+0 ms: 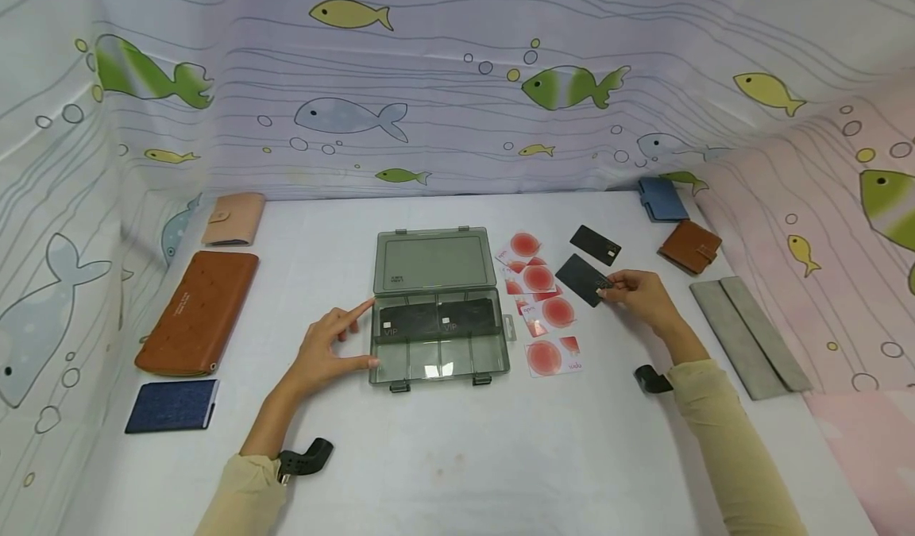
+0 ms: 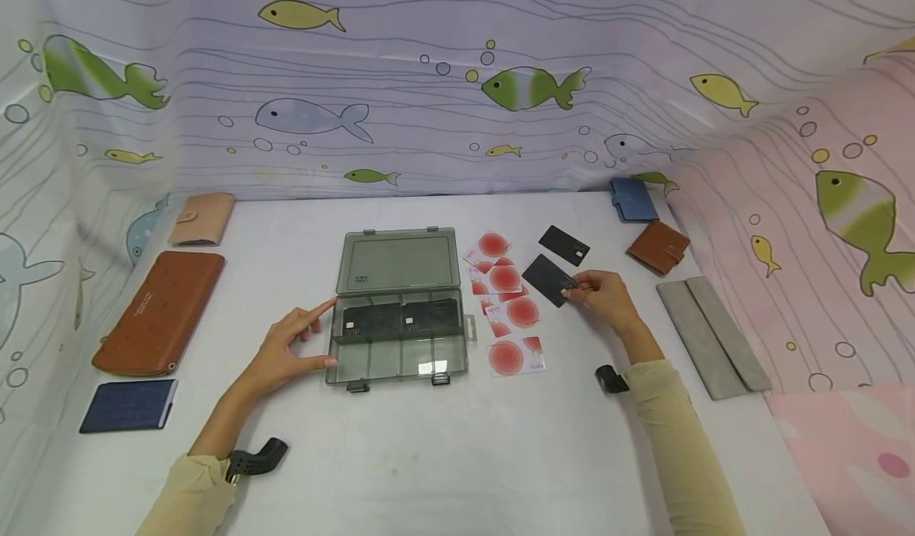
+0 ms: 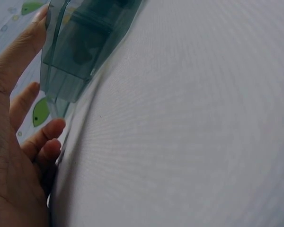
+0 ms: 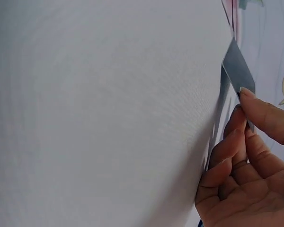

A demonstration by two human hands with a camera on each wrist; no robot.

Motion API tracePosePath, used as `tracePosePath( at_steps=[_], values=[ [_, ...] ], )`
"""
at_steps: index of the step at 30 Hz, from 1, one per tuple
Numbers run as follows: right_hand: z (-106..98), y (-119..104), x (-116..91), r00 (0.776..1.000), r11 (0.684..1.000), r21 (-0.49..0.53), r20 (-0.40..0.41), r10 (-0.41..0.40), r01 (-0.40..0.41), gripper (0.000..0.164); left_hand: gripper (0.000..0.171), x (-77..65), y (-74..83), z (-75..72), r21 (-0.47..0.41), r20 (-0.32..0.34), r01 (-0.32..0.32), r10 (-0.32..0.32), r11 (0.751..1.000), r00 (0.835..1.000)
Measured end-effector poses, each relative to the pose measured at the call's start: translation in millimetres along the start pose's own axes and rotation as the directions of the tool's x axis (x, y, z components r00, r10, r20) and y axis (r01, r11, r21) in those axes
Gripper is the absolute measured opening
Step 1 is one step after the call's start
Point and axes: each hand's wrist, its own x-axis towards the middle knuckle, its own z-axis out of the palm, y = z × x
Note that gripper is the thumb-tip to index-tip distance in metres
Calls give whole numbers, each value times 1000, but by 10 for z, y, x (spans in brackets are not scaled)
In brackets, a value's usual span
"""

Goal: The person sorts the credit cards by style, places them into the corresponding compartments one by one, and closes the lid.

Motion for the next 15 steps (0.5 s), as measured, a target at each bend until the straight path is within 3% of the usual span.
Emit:
tracePosePath(
  at_steps=[7,15],
  values=[
    [-8,-15,-1,999,994,98,24,43,-45,42,94,-9,43,-5,7,7,22,-22,1000,1000],
    [-17,-57,20,999,985,168,42,14,-21,37,94,1,44,-12,15,2,1,-1,1000,1000]
  ],
)
